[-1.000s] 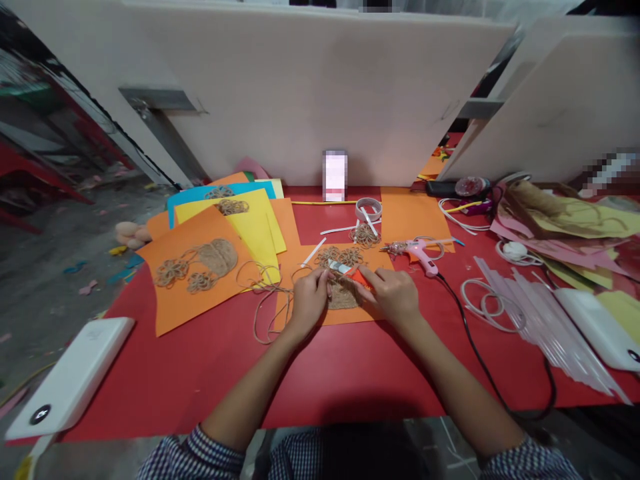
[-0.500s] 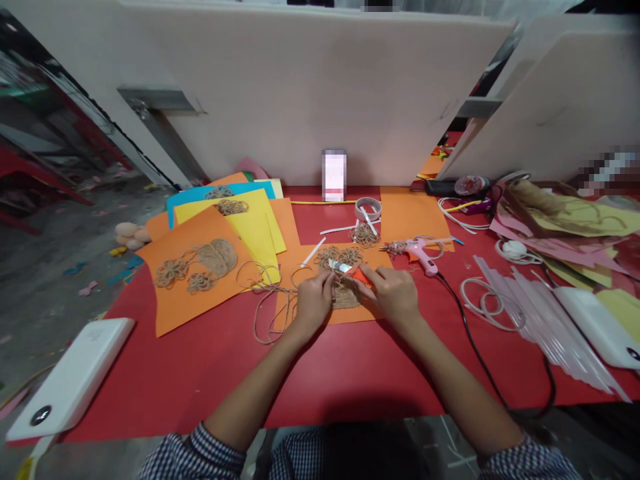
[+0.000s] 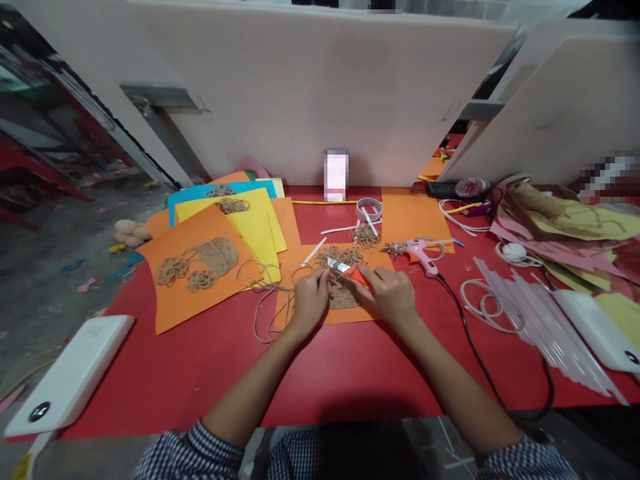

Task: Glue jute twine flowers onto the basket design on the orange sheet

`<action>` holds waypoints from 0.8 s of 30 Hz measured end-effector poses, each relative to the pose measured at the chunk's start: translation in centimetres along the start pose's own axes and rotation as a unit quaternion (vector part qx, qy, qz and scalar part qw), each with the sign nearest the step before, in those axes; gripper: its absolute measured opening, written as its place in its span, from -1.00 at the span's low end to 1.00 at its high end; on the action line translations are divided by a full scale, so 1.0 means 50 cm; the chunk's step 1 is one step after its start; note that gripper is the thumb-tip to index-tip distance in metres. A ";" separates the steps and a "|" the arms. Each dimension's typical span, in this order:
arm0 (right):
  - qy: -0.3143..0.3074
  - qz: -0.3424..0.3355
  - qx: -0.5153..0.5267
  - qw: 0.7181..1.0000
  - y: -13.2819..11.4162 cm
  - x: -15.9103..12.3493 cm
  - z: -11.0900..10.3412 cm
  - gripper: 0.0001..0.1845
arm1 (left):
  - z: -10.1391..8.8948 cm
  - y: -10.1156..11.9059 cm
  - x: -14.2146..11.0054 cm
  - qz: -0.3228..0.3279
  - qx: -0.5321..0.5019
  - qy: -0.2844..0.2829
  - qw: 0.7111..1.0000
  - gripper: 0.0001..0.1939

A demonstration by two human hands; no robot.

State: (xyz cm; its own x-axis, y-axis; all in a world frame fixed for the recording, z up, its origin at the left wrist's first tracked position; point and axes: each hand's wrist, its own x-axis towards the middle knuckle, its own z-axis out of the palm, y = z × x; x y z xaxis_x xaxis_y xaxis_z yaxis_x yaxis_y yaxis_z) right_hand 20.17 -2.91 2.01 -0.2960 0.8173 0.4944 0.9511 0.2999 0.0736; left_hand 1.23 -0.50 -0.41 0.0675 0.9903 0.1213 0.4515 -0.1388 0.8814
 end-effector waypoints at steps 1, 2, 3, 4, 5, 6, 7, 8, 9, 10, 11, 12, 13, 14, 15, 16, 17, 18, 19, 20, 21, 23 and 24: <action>0.001 -0.002 0.000 1.000 0.000 0.000 0.000 -0.50 | -0.001 0.001 0.000 -0.003 -0.007 0.001 1.000 -0.61; 0.002 -0.005 0.001 1.000 0.001 -0.001 0.000 -0.51 | -0.002 0.001 0.000 -0.006 -0.012 0.004 1.000 -0.61; 0.003 -0.008 0.002 1.000 0.001 -0.002 0.001 -0.51 | -0.002 0.002 0.000 -0.007 -0.015 0.007 1.000 -0.61; 0.004 -0.011 0.003 1.000 0.001 -0.002 0.002 -0.51 | -0.003 0.003 0.000 -0.007 -0.018 0.011 1.000 -0.61; 0.006 -0.013 0.004 1.000 0.001 -0.003 0.003 -0.51 | -0.004 0.003 -0.001 -0.008 -0.019 0.013 1.000 -0.62; 0.008 -0.013 0.003 1.000 0.001 -0.004 0.003 -0.51 | -0.004 0.004 -0.001 -0.009 -0.020 0.015 1.000 -0.62; 0.013 -0.012 0.000 1.000 0.001 -0.004 0.003 -0.52 | -0.004 0.004 -0.001 -0.009 -0.021 0.015 1.000 -0.62; 0.018 -0.009 -0.003 1.000 0.001 -0.004 0.003 -0.52 | -0.004 0.004 -0.001 -0.011 -0.020 0.014 1.000 -0.62; 0.024 -0.007 -0.006 1.000 0.001 -0.004 0.003 -0.52 | -0.004 0.003 -0.001 -0.011 -0.019 0.012 1.000 -0.62; 0.028 -0.004 -0.009 1.000 0.001 -0.004 0.001 -0.52 | -0.003 0.003 -0.001 -0.011 -0.019 0.010 1.000 -0.62; 0.031 -0.002 -0.011 0.999 0.001 -0.004 0.000 -0.52 | -0.002 0.002 -0.001 -0.008 -0.019 0.007 1.000 -0.63; 0.031 0.000 -0.011 0.999 0.000 -0.003 -0.002 -0.51 | -0.002 0.000 -0.001 -0.004 -0.020 0.004 1.000 -0.63; 0.028 0.003 -0.011 1.000 0.000 -0.002 -0.004 -0.50 | -0.001 -0.001 -0.001 0.001 -0.021 0.001 1.000 -0.63; 0.025 0.007 -0.010 1.000 -0.001 -0.001 -0.006 -0.50 | 0.000 -0.002 -0.001 0.006 -0.021 -0.001 1.000 -0.63; 0.021 0.011 -0.010 1.000 -0.002 -0.001 -0.007 -0.49 | 0.000 -0.002 -0.001 0.010 -0.019 -0.003 1.000 -0.64; 0.018 0.015 -0.009 1.000 -0.003 0.000 -0.009 -0.49 | 0.001 -0.003 -0.001 0.013 -0.017 -0.005 1.000 -0.64; 0.016 0.018 -0.009 1.000 -0.003 0.000 -0.009 -0.48 | 0.001 -0.003 -0.001 0.014 -0.015 -0.007 1.000 -0.63; 0.015 0.021 -0.009 1.000 -0.004 0.000 -0.010 -0.48 | 0.002 -0.002 -0.001 0.015 -0.013 -0.008 1.000 -0.63; 0.015 0.023 -0.009 1.000 -0.005 0.000 -0.009 -0.48 | 0.002 -0.001 -0.001 0.018 -0.012 -0.008 1.000 -0.63; 0.015 0.023 -0.010 1.000 -0.006 -0.001 -0.008 -0.49 | 0.002 0.000 -0.002 0.020 -0.011 -0.010 1.000 -0.64; 0.014 0.022 -0.010 1.000 -0.006 -0.001 -0.007 -0.49 | 0.003 0.002 -0.002 0.024 -0.010 -0.013 1.000 -0.64; 0.012 0.020 -0.009 1.000 -0.008 -0.003 -0.004 -0.51 | 0.003 0.005 -0.004 0.034 -0.009 -0.018 0.999 -0.65; 0.012 0.018 -0.008 1.000 -0.009 -0.003 -0.002 -0.52 | 0.003 0.006 -0.005 0.040 -0.007 -0.020 0.999 -0.65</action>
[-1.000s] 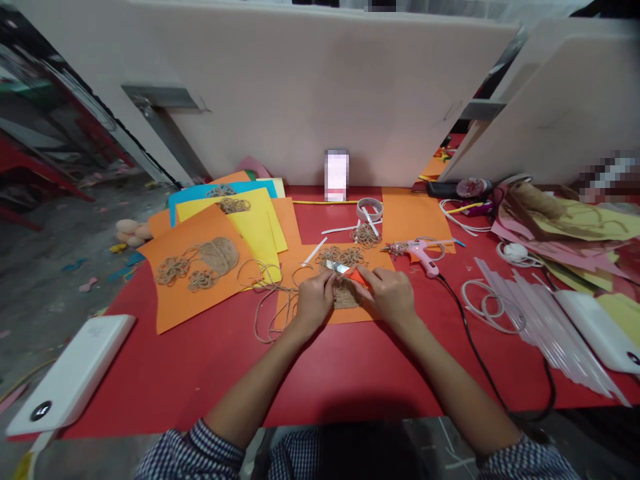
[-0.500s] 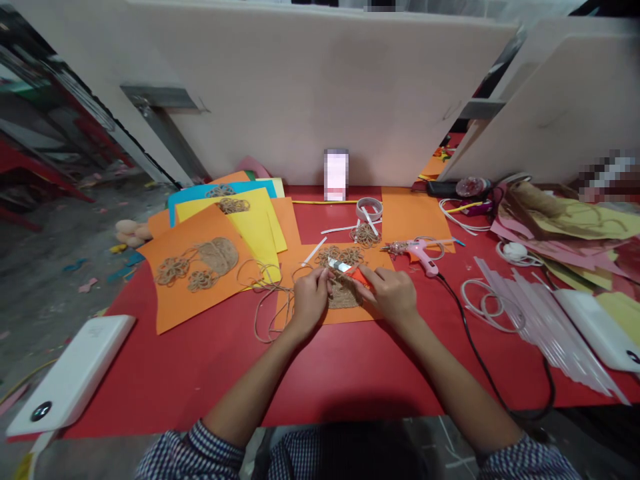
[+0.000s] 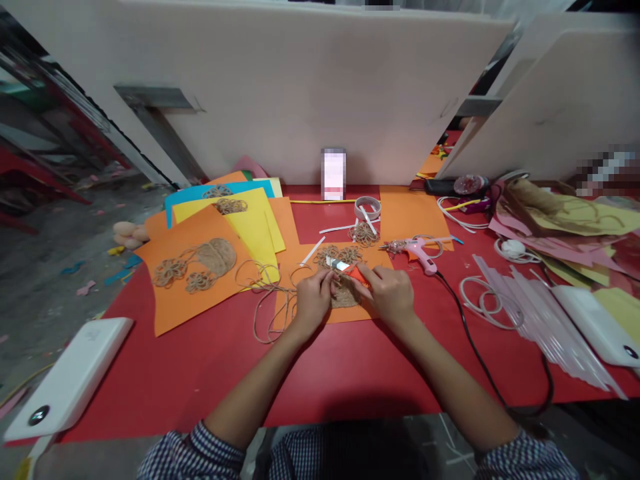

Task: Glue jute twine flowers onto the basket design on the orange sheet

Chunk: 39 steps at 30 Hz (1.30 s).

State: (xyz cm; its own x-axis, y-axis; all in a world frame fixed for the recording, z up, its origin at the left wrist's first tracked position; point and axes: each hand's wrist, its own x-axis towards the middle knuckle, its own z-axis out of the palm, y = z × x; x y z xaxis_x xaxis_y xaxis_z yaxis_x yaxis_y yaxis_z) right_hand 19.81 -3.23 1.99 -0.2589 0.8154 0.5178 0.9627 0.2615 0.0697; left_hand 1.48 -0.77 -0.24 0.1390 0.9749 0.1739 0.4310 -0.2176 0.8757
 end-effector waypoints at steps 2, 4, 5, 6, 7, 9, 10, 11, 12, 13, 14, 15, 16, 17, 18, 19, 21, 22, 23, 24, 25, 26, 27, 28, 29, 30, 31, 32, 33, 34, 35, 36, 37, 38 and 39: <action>0.003 -0.001 0.001 1.000 -0.002 -0.001 0.003 -0.53 | 0.000 0.001 -0.001 0.015 0.010 -0.002 1.000 -0.64; 0.007 -0.005 0.002 1.000 -0.003 -0.001 0.005 -0.53 | 0.000 0.000 -0.001 0.028 0.024 -0.002 0.999 -0.62; 0.009 -0.007 0.003 1.000 -0.003 -0.001 0.006 -0.53 | 0.000 0.000 -0.001 0.030 0.026 -0.002 0.999 -0.62; 0.009 -0.010 0.005 1.000 -0.002 -0.001 0.006 -0.53 | 0.000 -0.001 -0.001 0.027 0.023 0.000 0.999 -0.62; 0.010 -0.013 0.006 1.000 -0.002 -0.001 0.007 -0.53 | 0.001 -0.002 -0.001 0.020 0.016 0.003 1.000 -0.62; 0.011 -0.015 0.008 1.000 0.000 0.000 0.006 -0.53 | 0.001 -0.004 0.000 -0.003 -0.003 0.014 1.000 -0.62; 0.013 -0.016 0.008 1.000 0.001 0.000 0.006 -0.52 | 0.001 -0.005 0.000 -0.016 -0.010 0.020 1.000 -0.63; 0.014 -0.017 0.009 1.000 0.002 0.001 0.005 -0.52 | 0.001 -0.005 0.001 -0.026 -0.014 0.025 0.999 -0.63; 0.015 -0.019 0.010 1.000 0.003 0.001 0.005 -0.52 | 0.000 -0.005 0.001 -0.034 -0.017 0.029 0.999 -0.63; 0.015 -0.021 0.010 1.000 0.003 0.001 0.005 -0.52 | -0.001 -0.005 0.001 -0.040 -0.018 0.031 0.999 -0.63; 0.015 -0.023 0.011 1.000 0.004 0.001 0.005 -0.53 | -0.001 -0.004 0.001 -0.045 -0.020 0.033 0.998 -0.62; 0.012 -0.024 0.012 1.000 0.004 0.001 0.004 -0.54 | -0.002 -0.004 0.001 -0.047 -0.023 0.035 0.998 -0.62; 0.008 -0.025 0.014 1.000 0.004 0.000 0.004 -0.54 | -0.003 -0.004 0.002 -0.047 -0.026 0.036 0.998 -0.61; 0.003 -0.026 0.017 1.000 0.004 0.000 0.004 -0.54 | -0.003 -0.004 0.001 -0.048 -0.028 0.037 0.998 -0.62; -0.002 -0.025 0.020 1.000 0.005 0.000 0.003 -0.54 | -0.003 -0.004 0.001 -0.048 -0.028 0.037 0.998 -0.62; -0.006 -0.021 0.023 1.000 0.005 0.001 0.002 -0.53 | -0.003 -0.005 0.001 -0.048 -0.027 0.038 0.998 -0.62; -0.011 -0.007 0.026 1.000 0.006 0.001 0.000 -0.51 | -0.003 -0.006 0.001 -0.047 -0.023 0.037 0.998 -0.63; -0.012 0.000 0.026 1.000 0.007 0.002 -0.002 -0.51 | -0.004 -0.006 0.002 -0.046 -0.022 0.036 0.998 -0.63; -0.012 0.007 0.025 1.000 0.009 0.002 -0.003 -0.50 | -0.004 -0.006 0.002 -0.043 -0.022 0.036 0.998 -0.63; -0.012 0.013 0.024 1.000 0.010 0.002 -0.003 -0.50 | -0.004 -0.005 0.002 -0.040 -0.024 0.037 0.998 -0.63; -0.012 0.017 0.022 1.000 0.011 0.002 -0.003 -0.50 | -0.004 -0.004 0.003 -0.037 -0.025 0.037 0.998 -0.63; -0.011 0.022 0.020 0.999 0.013 0.002 -0.003 -0.50 | -0.005 -0.003 0.003 -0.034 -0.026 0.037 0.998 -0.63; -0.009 0.026 0.018 0.999 0.014 0.001 -0.002 -0.50 | -0.005 -0.002 0.003 -0.029 -0.028 0.037 0.998 -0.63; -0.006 0.029 0.017 0.999 0.014 0.001 -0.002 -0.50 | -0.005 -0.001 0.004 -0.023 -0.031 0.037 0.999 -0.64; -0.002 0.030 0.015 0.999 0.013 0.000 -0.001 -0.50 | -0.005 -0.001 0.004 -0.017 -0.035 0.037 0.999 -0.64; 0.001 0.030 0.014 0.999 0.012 -0.001 -0.001 -0.51 | -0.005 -0.002 0.005 -0.011 -0.038 0.035 0.999 -0.64; 0.003 0.031 0.013 0.999 0.010 -0.001 -0.001 -0.51 | -0.006 -0.003 0.005 -0.005 -0.040 0.033 0.999 -0.64; 0.005 0.030 0.012 0.999 0.007 -0.001 -0.001 -0.52 | -0.006 -0.004 0.005 0.001 -0.041 0.030 0.999 -0.64; 0.005 0.029 0.012 1.000 0.005 0.000 -0.001 -0.52 | -0.006 -0.006 0.005 0.006 -0.040 0.028 0.999 -0.64; 0.004 0.026 0.012 1.000 0.004 0.001 -0.002 -0.52 | -0.005 -0.007 0.003 0.009 -0.038 0.028 0.999 -0.64; 0.002 0.025 0.012 1.000 0.004 0.003 -0.002 -0.52 | -0.004 -0.007 0.000 0.014 -0.036 0.026 0.999 -0.64; 0.001 0.030 0.009 1.000 0.008 0.006 -0.003 -0.51 | -0.001 -0.007 -0.004 0.023 -0.030 0.022 0.999 -0.65; 0.001 0.040 0.003 0.999 0.014 0.009 -0.003 -0.51 | 0.003 -0.005 -0.010 0.040 -0.020 0.011 0.999 -0.66; 0.003 0.057 -0.004 0.998 0.024 0.012 -0.003 -0.50 | 0.008 -0.001 -0.016 0.065 -0.004 -0.008 0.998 -0.67; 0.007 0.081 -0.012 0.997 0.036 0.014 -0.003 -0.49 | 0.015 0.003 -0.022 0.095 0.014 -0.033 0.995 -0.68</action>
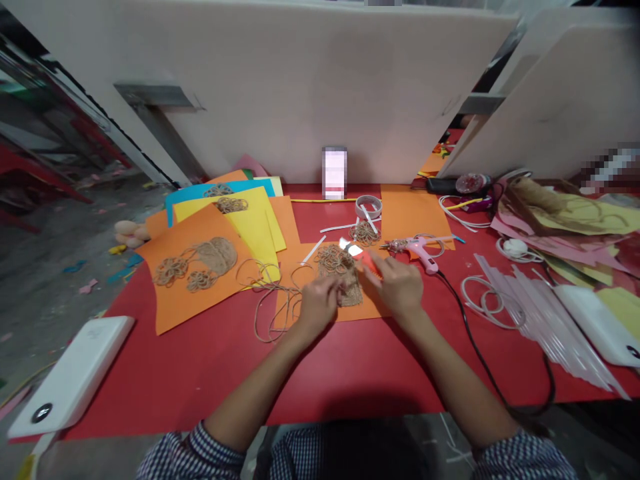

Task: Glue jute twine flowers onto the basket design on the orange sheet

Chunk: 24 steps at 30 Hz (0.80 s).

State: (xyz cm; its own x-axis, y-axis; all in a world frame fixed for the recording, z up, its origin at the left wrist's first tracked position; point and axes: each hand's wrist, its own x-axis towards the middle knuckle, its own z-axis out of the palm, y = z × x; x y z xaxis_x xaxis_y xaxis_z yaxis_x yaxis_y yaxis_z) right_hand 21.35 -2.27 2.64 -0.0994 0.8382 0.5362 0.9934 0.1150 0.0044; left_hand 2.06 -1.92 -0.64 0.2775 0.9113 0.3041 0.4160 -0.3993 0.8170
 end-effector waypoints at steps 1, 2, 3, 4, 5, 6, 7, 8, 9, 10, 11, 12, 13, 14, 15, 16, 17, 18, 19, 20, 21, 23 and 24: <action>0.006 0.020 -0.004 1.000 0.013 0.004 0.000 -0.48 | 0.007 0.006 -0.004 0.029 0.013 -0.030 0.999 -0.68; 0.007 0.039 -0.004 0.999 0.025 0.007 0.001 -0.48 | 0.014 0.012 -0.007 0.048 0.016 -0.052 0.997 -0.69; 0.006 0.050 0.000 0.999 0.036 0.008 0.002 -0.49 | 0.019 0.017 -0.008 0.051 0.008 -0.061 0.997 -0.69; -0.003 0.055 0.003 0.998 0.044 0.009 0.002 -0.49 | 0.022 0.020 -0.007 0.041 -0.006 -0.058 0.997 -0.69; -0.018 0.058 0.006 0.998 0.048 0.008 0.003 -0.49 | 0.024 0.020 -0.004 0.020 -0.024 -0.048 0.998 -0.68; -0.035 0.059 0.007 0.998 0.050 0.007 0.004 -0.49 | 0.023 0.018 -0.001 -0.006 -0.043 -0.034 0.999 -0.67; -0.054 0.060 0.005 0.997 0.049 0.007 0.005 -0.49 | 0.021 0.013 0.002 -0.035 -0.059 -0.020 0.997 -0.66; -0.073 0.062 0.002 0.995 0.046 0.007 0.006 -0.49 | 0.018 0.006 0.006 -0.062 -0.074 -0.009 0.995 -0.65; -0.090 0.065 -0.003 0.994 0.042 0.007 0.006 -0.49 | 0.013 -0.002 0.009 -0.085 -0.085 0.000 0.993 -0.64; -0.105 0.068 -0.008 0.992 0.039 0.008 0.007 -0.50 | 0.009 -0.011 0.012 -0.105 -0.092 0.008 0.990 -0.62; -0.121 0.069 -0.012 0.990 0.036 0.009 0.008 -0.52 | 0.003 -0.020 0.015 -0.119 -0.094 0.014 0.988 -0.62; -0.136 0.070 -0.016 0.988 0.036 0.010 0.009 -0.53 | -0.003 -0.028 0.018 -0.126 -0.088 0.019 0.988 -0.61; -0.151 0.071 -0.020 0.986 0.037 0.011 0.011 -0.54 | -0.009 -0.036 0.021 -0.126 -0.074 0.024 0.989 -0.61; -0.165 0.071 -0.025 0.983 0.039 0.011 0.013 -0.56 | -0.017 -0.043 0.025 -0.123 -0.052 0.026 0.991 -0.61; -0.175 0.072 -0.030 0.982 0.042 0.010 0.016 -0.56 | -0.025 -0.049 0.029 -0.117 -0.027 0.027 0.992 -0.62; -0.181 0.073 -0.034 0.980 0.046 0.009 0.019 -0.57 | -0.034 -0.054 0.034 -0.111 0.000 0.025 0.994 -0.62; -0.184 0.073 -0.035 0.980 0.050 0.008 0.023 -0.59 | -0.044 -0.059 0.038 -0.106 0.025 0.020 0.994 -0.62; -0.184 0.071 -0.035 0.980 0.054 0.006 0.026 -0.60 | -0.055 -0.063 0.043 -0.100 0.047 0.014 0.994 -0.63; -0.183 0.067 -0.033 0.980 0.058 0.005 0.029 -0.62 | -0.064 -0.067 0.047 -0.094 0.064 0.009 0.993 -0.63; -0.180 0.063 -0.030 0.981 0.061 0.004 0.030 -0.64 | -0.073 -0.071 0.051 -0.089 0.075 0.007 0.993 -0.63; -0.175 0.060 -0.028 0.982 0.064 0.003 0.031 -0.66 | -0.081 -0.073 0.054 -0.086 0.084 0.004 0.993 -0.64; -0.160 0.058 -0.019 0.985 0.069 0.003 0.030 -0.68 | -0.090 -0.076 0.057 -0.086 0.091 0.004 0.992 -0.65; -0.148 0.057 -0.006 0.987 0.069 0.003 0.029 -0.68 | -0.091 -0.076 0.057 -0.089 0.088 0.004 0.992 -0.66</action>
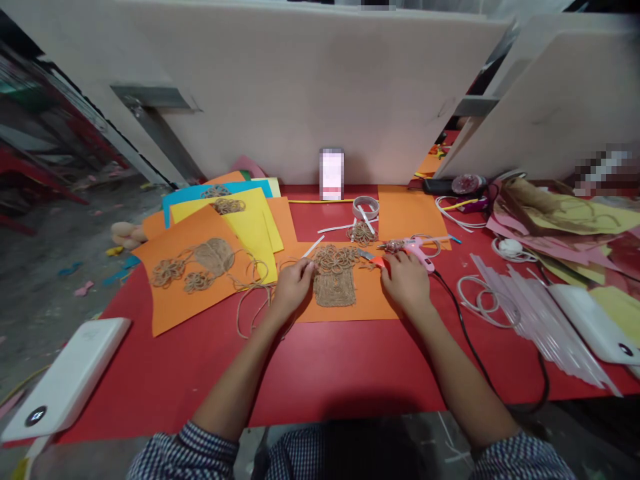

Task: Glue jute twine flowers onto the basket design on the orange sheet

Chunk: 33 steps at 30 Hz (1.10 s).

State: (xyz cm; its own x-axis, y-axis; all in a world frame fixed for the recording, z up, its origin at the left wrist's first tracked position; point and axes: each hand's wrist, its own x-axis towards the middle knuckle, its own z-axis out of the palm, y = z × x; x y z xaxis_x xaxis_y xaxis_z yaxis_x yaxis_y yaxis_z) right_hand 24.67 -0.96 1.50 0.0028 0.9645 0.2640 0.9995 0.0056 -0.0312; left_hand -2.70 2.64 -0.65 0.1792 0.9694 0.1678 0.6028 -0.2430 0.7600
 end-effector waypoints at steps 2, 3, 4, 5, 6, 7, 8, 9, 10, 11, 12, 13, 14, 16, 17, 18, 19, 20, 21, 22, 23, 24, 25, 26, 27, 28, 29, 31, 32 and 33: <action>0.029 -0.015 0.055 0.998 -0.007 -0.002 -0.001 -0.68 | 0.001 0.002 -0.002 -0.004 -0.011 -0.006 1.000 -0.67; 0.041 -0.025 0.103 0.993 -0.014 -0.004 0.002 -0.68 | 0.004 0.004 -0.004 -0.003 -0.016 -0.012 1.000 -0.67; 0.043 -0.034 0.169 0.984 -0.025 -0.006 0.006 -0.68 | 0.006 0.007 -0.006 0.001 -0.017 -0.019 1.000 -0.66; 0.033 -0.039 0.245 0.968 -0.037 -0.010 0.013 -0.68 | 0.009 0.009 -0.008 0.005 -0.013 -0.026 1.000 -0.66; 0.012 -0.036 0.330 0.943 -0.051 -0.013 0.023 -0.68 | 0.011 0.010 -0.009 0.009 -0.006 -0.033 0.999 -0.65; -0.033 -0.032 0.417 0.908 -0.064 -0.017 0.035 -0.66 | 0.013 0.012 -0.010 0.011 0.003 -0.038 0.999 -0.65; -0.071 -0.021 0.482 0.873 -0.075 -0.020 0.047 -0.66 | 0.014 0.013 -0.010 0.010 0.010 -0.042 0.999 -0.66; -0.101 -0.009 0.522 0.847 -0.083 -0.022 0.057 -0.66 | 0.014 0.014 -0.010 0.008 0.015 -0.044 0.999 -0.66; -0.119 0.005 0.540 0.833 -0.087 -0.023 0.066 -0.68 | 0.014 0.014 -0.010 0.004 0.016 -0.045 0.999 -0.66; -0.112 0.022 0.539 0.835 -0.087 -0.022 0.071 -0.70 | 0.013 0.014 -0.010 0.000 0.012 -0.048 0.999 -0.67; -0.090 0.034 0.521 0.848 -0.083 -0.020 0.072 -0.71 | 0.013 0.014 -0.009 -0.004 0.006 -0.051 0.999 -0.67; -0.055 0.040 0.492 0.868 -0.077 -0.018 0.068 -0.72 | 0.012 0.014 -0.008 -0.008 -0.002 -0.055 0.998 -0.67; -0.013 0.040 0.454 0.890 -0.069 -0.015 0.062 -0.72 | 0.011 0.014 -0.008 -0.010 -0.010 -0.059 0.998 -0.67; 0.057 0.024 0.381 0.923 -0.052 -0.010 0.041 -0.71 | 0.011 0.014 -0.008 -0.014 -0.018 -0.061 0.998 -0.67; 0.077 0.020 0.354 0.932 -0.044 -0.008 0.031 -0.71 | 0.011 0.014 -0.009 -0.017 -0.019 -0.060 0.998 -0.67; 0.082 0.021 0.333 0.939 -0.038 -0.006 0.021 -0.72 | 0.012 0.013 -0.010 -0.020 -0.020 -0.058 0.998 -0.68; 0.076 0.028 0.314 0.946 -0.032 -0.005 0.014 -0.73 | 0.013 0.013 -0.010 -0.024 -0.022 -0.058 0.998 -0.68; 0.064 0.038 0.295 0.952 -0.027 -0.004 0.009 -0.72 | 0.013 0.012 -0.011 -0.026 -0.026 -0.059 0.998 -0.68; 0.051 0.049 0.276 0.959 -0.022 -0.003 0.006 -0.70 | 0.014 0.012 -0.012 -0.027 -0.030 -0.060 0.997 -0.68; 0.040 0.057 0.257 0.964 -0.016 -0.002 0.005 -0.67 | 0.015 0.011 -0.012 -0.026 -0.034 -0.062 0.997 -0.68; 0.035 0.062 0.241 0.968 -0.011 -0.001 0.006 -0.65 | 0.016 0.010 -0.012 -0.025 -0.037 -0.063 0.997 -0.68; 0.036 0.065 0.233 0.970 -0.005 0.001 0.007 -0.64 | 0.016 0.009 -0.012 -0.024 -0.040 -0.064 0.997 -0.68; 0.041 0.068 0.234 0.969 0.001 0.002 0.007 -0.63 | 0.017 0.007 -0.012 -0.025 -0.043 -0.065 0.997 -0.68; 0.048 0.069 0.244 0.966 0.007 0.004 0.008 -0.64 | 0.017 0.006 -0.011 -0.026 -0.046 -0.066 0.996 -0.69; 0.056 0.068 0.261 0.961 0.012 0.006 0.008 -0.66 | 0.018 0.005 -0.011 -0.027 -0.048 -0.066 0.996 -0.69; 0.067 0.064 0.281 0.955 0.017 0.007 0.008 -0.69 | 0.019 0.005 -0.011 -0.027 -0.049 -0.065 0.996 -0.69; 0.078 0.058 0.300 0.949 0.021 0.009 0.007 -0.72 | 0.019 0.004 -0.010 -0.027 -0.050 -0.064 0.996 -0.70; 0.103 0.038 0.316 0.943 0.027 0.010 0.005 -0.73 | 0.020 0.004 -0.010 -0.029 -0.050 -0.061 0.996 -0.70; 0.113 0.032 0.312 0.943 0.030 0.010 0.003 -0.72 | 0.020 0.005 -0.011 -0.031 -0.051 -0.062 0.996 -0.69; 0.119 0.031 0.302 0.945 0.032 0.009 0.002 -0.72 | 0.020 0.005 -0.011 -0.032 -0.052 -0.062 0.996 -0.69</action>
State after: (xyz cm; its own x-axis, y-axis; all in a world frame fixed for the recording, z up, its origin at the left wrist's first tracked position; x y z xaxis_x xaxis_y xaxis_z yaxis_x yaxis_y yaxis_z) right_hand 26.26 -0.48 1.49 0.1400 0.8819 0.4501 0.7965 0.1697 -0.5803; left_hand -1.88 2.02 -1.15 0.2415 0.9694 0.0431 0.5337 -0.1698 0.8285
